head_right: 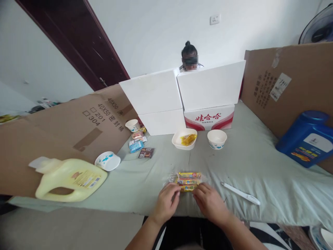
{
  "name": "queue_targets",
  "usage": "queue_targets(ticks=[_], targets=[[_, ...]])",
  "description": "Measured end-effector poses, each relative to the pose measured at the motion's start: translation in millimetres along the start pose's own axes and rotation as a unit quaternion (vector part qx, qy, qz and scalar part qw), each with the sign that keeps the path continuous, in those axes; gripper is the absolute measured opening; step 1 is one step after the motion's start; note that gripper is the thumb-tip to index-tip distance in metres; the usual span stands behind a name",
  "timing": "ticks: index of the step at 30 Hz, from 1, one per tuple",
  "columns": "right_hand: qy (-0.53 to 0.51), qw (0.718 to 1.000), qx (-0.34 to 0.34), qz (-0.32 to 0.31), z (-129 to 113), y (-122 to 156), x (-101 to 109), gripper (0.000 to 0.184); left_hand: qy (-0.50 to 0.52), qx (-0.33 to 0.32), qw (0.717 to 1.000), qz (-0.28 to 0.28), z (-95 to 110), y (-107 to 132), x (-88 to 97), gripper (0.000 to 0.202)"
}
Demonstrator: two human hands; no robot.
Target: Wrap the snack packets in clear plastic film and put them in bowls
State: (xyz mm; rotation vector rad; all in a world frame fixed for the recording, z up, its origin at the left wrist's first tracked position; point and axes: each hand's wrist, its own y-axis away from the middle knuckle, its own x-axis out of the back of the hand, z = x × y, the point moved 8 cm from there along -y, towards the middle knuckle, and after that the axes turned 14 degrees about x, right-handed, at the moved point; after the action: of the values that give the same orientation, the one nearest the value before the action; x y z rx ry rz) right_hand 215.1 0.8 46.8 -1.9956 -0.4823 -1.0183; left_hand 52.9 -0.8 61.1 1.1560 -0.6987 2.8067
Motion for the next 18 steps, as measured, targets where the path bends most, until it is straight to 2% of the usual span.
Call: queue_targets(ticks=[1,3,5,7,10,13,15,18], targets=[[0.005,1.0,0.006,-0.012,-3,-6,-7,0.022,-0.041,0.014,0.999,-0.012,-3,-3,-6.9,0.018],[0.031,0.999,-0.004,-0.026,2,-13,-15,0.022,-0.101,0.062,0.993,0.005,-19,-9,-12.4,0.019],[0.063,0.997,-0.028,-0.038,13,-13,-21,0.025,-0.131,0.108,0.985,0.018,-39,-12,-15.1,0.022],[0.097,0.992,-0.057,-0.058,26,-10,-26,0.035,-0.159,0.141,0.977,0.004,-54,-14,-19.3,0.026],[0.158,0.978,-0.106,-0.089,44,-4,-33,0.049,-0.194,0.168,0.966,-0.04,-65,-17,-25.3,0.041],[0.203,0.964,-0.143,-0.094,54,0,-34,0.053,-0.2,0.187,0.96,-0.066,-67,-22,-24.8,0.063],[0.209,0.964,-0.136,-0.092,54,-1,-32,0.049,-0.203,0.182,0.958,-0.084,-65,-26,-24.2,0.059],[0.206,0.968,-0.111,-0.087,52,0,-28,0.034,-0.213,0.156,0.959,-0.102,-60,-29,-22.4,0.033]])
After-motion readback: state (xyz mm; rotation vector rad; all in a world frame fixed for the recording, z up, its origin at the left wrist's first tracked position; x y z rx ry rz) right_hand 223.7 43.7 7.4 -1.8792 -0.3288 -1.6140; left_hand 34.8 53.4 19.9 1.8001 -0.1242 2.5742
